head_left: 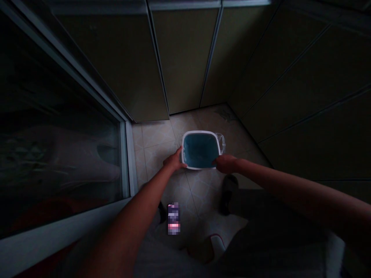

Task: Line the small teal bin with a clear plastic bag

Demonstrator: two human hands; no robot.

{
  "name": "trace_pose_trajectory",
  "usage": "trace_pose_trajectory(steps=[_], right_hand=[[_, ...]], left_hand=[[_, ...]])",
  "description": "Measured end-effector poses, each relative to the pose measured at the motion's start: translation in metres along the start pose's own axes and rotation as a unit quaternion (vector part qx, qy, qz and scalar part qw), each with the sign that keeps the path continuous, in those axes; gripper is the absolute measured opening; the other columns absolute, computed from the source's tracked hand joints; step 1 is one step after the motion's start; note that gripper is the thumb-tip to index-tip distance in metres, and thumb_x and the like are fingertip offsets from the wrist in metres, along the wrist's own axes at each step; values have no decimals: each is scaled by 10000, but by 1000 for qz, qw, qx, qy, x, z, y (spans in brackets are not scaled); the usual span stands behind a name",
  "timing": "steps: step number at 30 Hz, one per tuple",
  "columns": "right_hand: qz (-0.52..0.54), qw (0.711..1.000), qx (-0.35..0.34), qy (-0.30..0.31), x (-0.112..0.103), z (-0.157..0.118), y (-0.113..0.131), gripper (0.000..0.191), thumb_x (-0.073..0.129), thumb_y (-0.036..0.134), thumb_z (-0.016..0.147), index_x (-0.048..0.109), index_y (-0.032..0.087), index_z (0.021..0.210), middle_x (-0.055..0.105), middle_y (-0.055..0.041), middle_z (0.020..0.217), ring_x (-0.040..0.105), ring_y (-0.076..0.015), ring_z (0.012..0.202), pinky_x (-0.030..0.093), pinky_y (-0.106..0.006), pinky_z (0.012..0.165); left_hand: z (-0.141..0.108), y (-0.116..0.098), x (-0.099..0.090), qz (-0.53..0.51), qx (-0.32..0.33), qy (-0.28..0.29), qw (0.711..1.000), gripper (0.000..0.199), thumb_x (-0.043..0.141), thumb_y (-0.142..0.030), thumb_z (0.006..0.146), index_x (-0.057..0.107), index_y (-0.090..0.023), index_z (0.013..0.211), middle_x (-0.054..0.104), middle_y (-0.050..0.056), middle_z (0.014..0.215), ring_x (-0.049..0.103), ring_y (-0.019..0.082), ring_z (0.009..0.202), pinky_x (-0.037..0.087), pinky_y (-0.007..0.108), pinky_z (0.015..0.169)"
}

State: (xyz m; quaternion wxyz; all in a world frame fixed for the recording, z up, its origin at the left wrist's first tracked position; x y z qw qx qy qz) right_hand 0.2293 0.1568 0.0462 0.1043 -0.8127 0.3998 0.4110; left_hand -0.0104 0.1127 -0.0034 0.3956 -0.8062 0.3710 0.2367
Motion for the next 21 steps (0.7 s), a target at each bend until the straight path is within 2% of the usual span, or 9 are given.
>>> trace_pose_trajectory(steps=[4, 7, 9, 11, 13, 16, 18, 21], right_hand=[[5, 1000, 23, 17, 1, -55, -2, 507, 511, 189, 948, 696, 207, 1420, 733, -188, 1296, 709, -347, 1197, 550, -452, 980], [43, 999, 22, -10, -4, -85, 1, 508, 464, 186, 970, 686, 180, 1427, 742, -167, 1291, 714, -309, 1189, 537, -383, 978], [93, 995, 25, -38, -8, -98, -2, 501, 448, 193, 980, 689, 168, 1418, 760, -145, 1257, 736, -265, 1121, 534, -322, 928], [131, 989, 29, -68, -13, -105, -10, 477, 446, 208, 986, 711, 165, 1380, 783, -129, 1189, 752, -235, 1027, 528, -290, 869], [149, 982, 29, -109, -19, -105, -21, 449, 454, 219, 985, 734, 171, 1333, 791, -118, 1155, 751, -224, 988, 517, -279, 845], [144, 977, 45, -150, -24, -96, -43, 413, 478, 238, 987, 748, 185, 1295, 786, -113, 1178, 740, -235, 1043, 508, -285, 869], [134, 977, 64, -151, -21, -86, -57, 388, 499, 245, 988, 755, 191, 1274, 779, -115, 1200, 731, -245, 1087, 505, -289, 894], [128, 979, 83, -138, -14, -75, -72, 372, 502, 234, 997, 753, 178, 1267, 764, -128, 1240, 717, -247, 1139, 497, -284, 921]], left_hand=[[-16, -13, -6, 36, -7, -20, 999, 1140, 857, -450, 794, 188, -307, 1706, 740, 127, 1290, 701, 336, 1174, 501, 373, 913], [-39, -29, -12, 94, 3, -59, 994, 892, 777, -424, 867, 359, -314, 1648, 709, 136, 1369, 683, 343, 1210, 502, 381, 907], [-57, -41, -15, 103, 17, -72, 992, 592, 723, -403, 892, 596, -309, 1463, 746, 102, 1286, 702, 308, 1145, 504, 355, 872], [-72, -52, -18, 72, 39, -79, 994, 299, 695, -401, 886, 740, -276, 1153, 778, 60, 1092, 716, 250, 989, 491, 310, 790], [-83, -61, -20, 18, 75, -84, 994, 169, 680, -400, 867, 714, -237, 897, 738, 20, 877, 670, 194, 807, 450, 276, 696], [-86, -62, -23, -69, 122, -88, 986, 209, 649, -344, 836, 562, -209, 702, 581, -36, 664, 542, 138, 654, 374, 251, 622], [-80, -49, -25, -109, 109, -100, 983, 237, 631, -304, 808, 487, -208, 646, 500, -54, 613, 487, 123, 631, 343, 242, 611], [-71, -20, -29, -141, 46, -122, 981, 247, 647, -275, 748, 459, -203, 606, 463, -58, 588, 453, 123, 642, 319, 232, 604]])
Point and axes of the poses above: each hand's wrist, its own z-axis towards the middle knuckle, its own x-axis out of the palm, y = z × x, the point moved 9 cm from there along z, towards the middle knuckle
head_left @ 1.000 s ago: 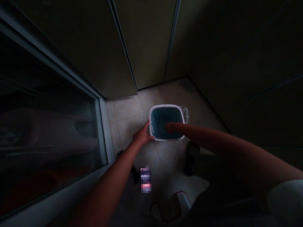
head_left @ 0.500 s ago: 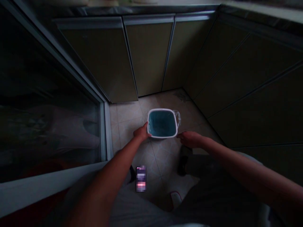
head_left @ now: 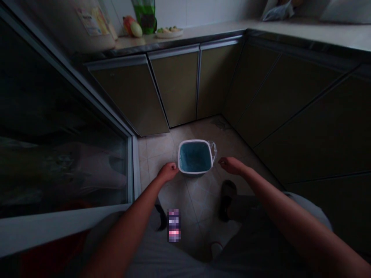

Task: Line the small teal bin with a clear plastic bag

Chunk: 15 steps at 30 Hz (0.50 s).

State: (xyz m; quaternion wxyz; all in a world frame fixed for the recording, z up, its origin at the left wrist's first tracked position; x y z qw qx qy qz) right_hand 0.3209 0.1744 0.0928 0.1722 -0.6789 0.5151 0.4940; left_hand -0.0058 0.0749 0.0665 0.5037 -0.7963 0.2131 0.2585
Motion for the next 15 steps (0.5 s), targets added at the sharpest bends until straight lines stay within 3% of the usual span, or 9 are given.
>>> trace_pose_trajectory(steps=[4, 6, 8, 10, 11, 13, 15], right_hand=[[-7, 1000, 17, 6, 2, 7, -2, 376, 494, 254, 1016, 748, 174, 1281, 762, -137, 1241, 718, -249, 1140, 496, -283, 903], [-3, 1000, 10, -3, -6, 10, 6, 371, 504, 258, 1013, 756, 186, 1275, 769, -131, 1223, 724, -252, 1119, 498, -281, 880], [19, 999, -11, -39, -24, 10, 19, 381, 523, 260, 1002, 743, 192, 1305, 782, -122, 1176, 733, -252, 1073, 501, -283, 854], [73, 990, -48, -110, -54, 4, 35, 460, 541, 263, 992, 660, 182, 1429, 791, -109, 1104, 739, -235, 984, 510, -287, 823], [110, 979, -70, -154, -73, -3, 44, 535, 545, 267, 989, 578, 176, 1515, 791, -99, 1066, 735, -222, 931, 517, -290, 808], [183, 945, -116, -243, -112, -28, 63, 700, 544, 280, 988, 361, 182, 1656, 778, -74, 1003, 715, -201, 834, 535, -304, 777], [237, 903, -157, -322, -146, -61, 85, 825, 544, 328, 998, 155, 241, 1721, 758, -59, 996, 696, -199, 787, 553, -326, 741]], left_hand=[[6, 21, -8, -28, -57, 1, 998, 266, 676, -296, 726, 463, -201, 598, 445, -57, 554, 446, 117, 605, 337, 218, 578], [10, 19, -11, -51, -82, 16, 995, 248, 664, -366, 771, 510, -200, 671, 465, -56, 561, 484, 114, 577, 380, 216, 567], [16, 3, -18, -114, -91, 16, 989, 232, 658, -415, 798, 595, -194, 832, 500, -57, 598, 518, 111, 559, 414, 216, 558], [16, -32, -40, -222, -43, -21, 974, 375, 704, -380, 774, 649, -194, 1094, 512, -65, 645, 509, 100, 551, 419, 210, 550], [10, -59, -56, -275, 18, -45, 960, 512, 728, -339, 762, 631, -207, 1247, 514, -70, 669, 502, 96, 559, 424, 207, 556], [-20, -119, -94, -333, 161, -85, 925, 734, 741, -275, 778, 528, -265, 1480, 487, -81, 670, 487, 98, 586, 459, 209, 599], [-67, -174, -126, -344, 271, -103, 893, 863, 733, -225, 811, 405, -332, 1602, 489, -83, 671, 466, 99, 582, 470, 214, 610]])
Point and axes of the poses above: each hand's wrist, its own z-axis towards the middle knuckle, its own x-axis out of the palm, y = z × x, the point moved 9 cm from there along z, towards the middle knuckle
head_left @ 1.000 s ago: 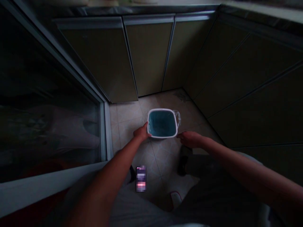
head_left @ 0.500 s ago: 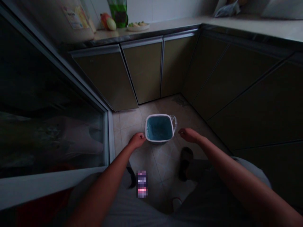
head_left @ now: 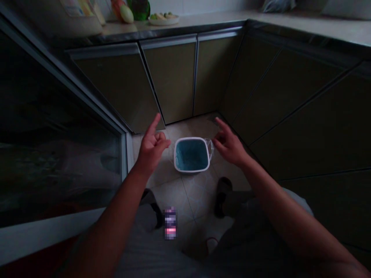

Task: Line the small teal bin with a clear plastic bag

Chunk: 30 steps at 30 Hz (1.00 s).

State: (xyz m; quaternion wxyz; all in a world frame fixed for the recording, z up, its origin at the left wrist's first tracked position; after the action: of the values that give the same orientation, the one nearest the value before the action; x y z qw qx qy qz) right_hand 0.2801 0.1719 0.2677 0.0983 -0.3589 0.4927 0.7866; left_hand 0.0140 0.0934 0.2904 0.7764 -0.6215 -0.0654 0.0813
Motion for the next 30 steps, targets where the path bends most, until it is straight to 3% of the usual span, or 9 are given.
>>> trace_pose_trajectory(steps=[3, 5, 7, 10, 13, 20, 23, 26, 30], right_hand=[[70, 992, -49, -93, -24, -3, 50, 957, 542, 388, 1010, -93, 306, 1721, 732, -77, 1072, 692, -212, 784, 556, -336, 671], [87, 990, -55, -98, -16, 1, 57, 1039, 579, 387, 988, -172, 315, 1703, 724, -89, 1126, 693, -215, 784, 555, -328, 643], [81, 995, -34, -55, 10, 13, 36, 1108, 622, 359, 950, -193, 302, 1699, 728, -93, 1148, 686, -200, 755, 554, -313, 628], [45, 998, 30, 19, 49, 29, -27, 1122, 620, 300, 914, -172, 260, 1709, 745, -108, 1170, 648, -160, 672, 548, -298, 610], [22, 997, 68, 36, 61, 33, -76, 1138, 613, 232, 876, -159, 238, 1712, 732, -134, 1266, 637, -145, 653, 555, -308, 633], [-20, 996, 72, 41, 56, 23, -78, 1162, 627, 214, 842, -133, 205, 1719, 763, -103, 1203, 677, -174, 707, 579, -345, 755], [-39, 994, 81, 62, 69, 18, -79, 995, 607, 217, 876, 106, 193, 1735, 777, -83, 1138, 698, -188, 772, 577, -340, 813], [-79, 984, 102, 120, 96, 5, -89, 675, 586, 217, 927, 483, 192, 1593, 772, -95, 1169, 723, -215, 882, 566, -329, 856], [-119, 945, 106, 286, 155, -35, -106, 539, 625, 211, 957, 596, 190, 1495, 754, -106, 1266, 727, -246, 1068, 549, -307, 931]], left_hand=[[-16, -81, 20, -16, 89, 30, 995, 1020, 726, -165, 828, 220, -422, 1676, 508, -89, 685, 462, 102, 567, 471, 221, 599], [-14, -82, 29, -7, 85, 48, 995, 1103, 733, -139, 825, 121, -436, 1692, 531, -96, 700, 478, 102, 572, 471, 222, 605], [2, -40, 30, 14, 49, 53, 997, 1151, 739, -105, 810, 74, -393, 1705, 559, -98, 716, 486, 91, 573, 451, 210, 604], [30, 61, 8, 60, -26, 22, 998, 1138, 726, -43, 791, 103, -287, 1712, 612, -90, 739, 456, 57, 551, 398, 184, 592], [40, 128, -13, 93, -78, 18, 992, 1160, 718, -29, 792, 58, -263, 1716, 670, -68, 802, 472, 47, 569, 395, 180, 616], [37, 113, -18, 109, -52, 0, 993, 1057, 751, -84, 792, 236, -306, 1687, 709, -6, 939, 489, 70, 593, 414, 208, 605], [36, 120, -12, 139, -67, 17, 988, 786, 723, -116, 810, 494, -223, 1555, 679, -1, 891, 487, 76, 602, 411, 212, 606], [24, 141, 2, 191, -102, 75, 973, 418, 671, -149, 833, 712, -150, 1248, 653, 12, 848, 542, 105, 662, 439, 228, 639], [-26, 179, 33, 274, -175, 207, 923, 294, 612, -167, 844, 737, -165, 1110, 685, 26, 864, 615, 150, 743, 482, 254, 696]])
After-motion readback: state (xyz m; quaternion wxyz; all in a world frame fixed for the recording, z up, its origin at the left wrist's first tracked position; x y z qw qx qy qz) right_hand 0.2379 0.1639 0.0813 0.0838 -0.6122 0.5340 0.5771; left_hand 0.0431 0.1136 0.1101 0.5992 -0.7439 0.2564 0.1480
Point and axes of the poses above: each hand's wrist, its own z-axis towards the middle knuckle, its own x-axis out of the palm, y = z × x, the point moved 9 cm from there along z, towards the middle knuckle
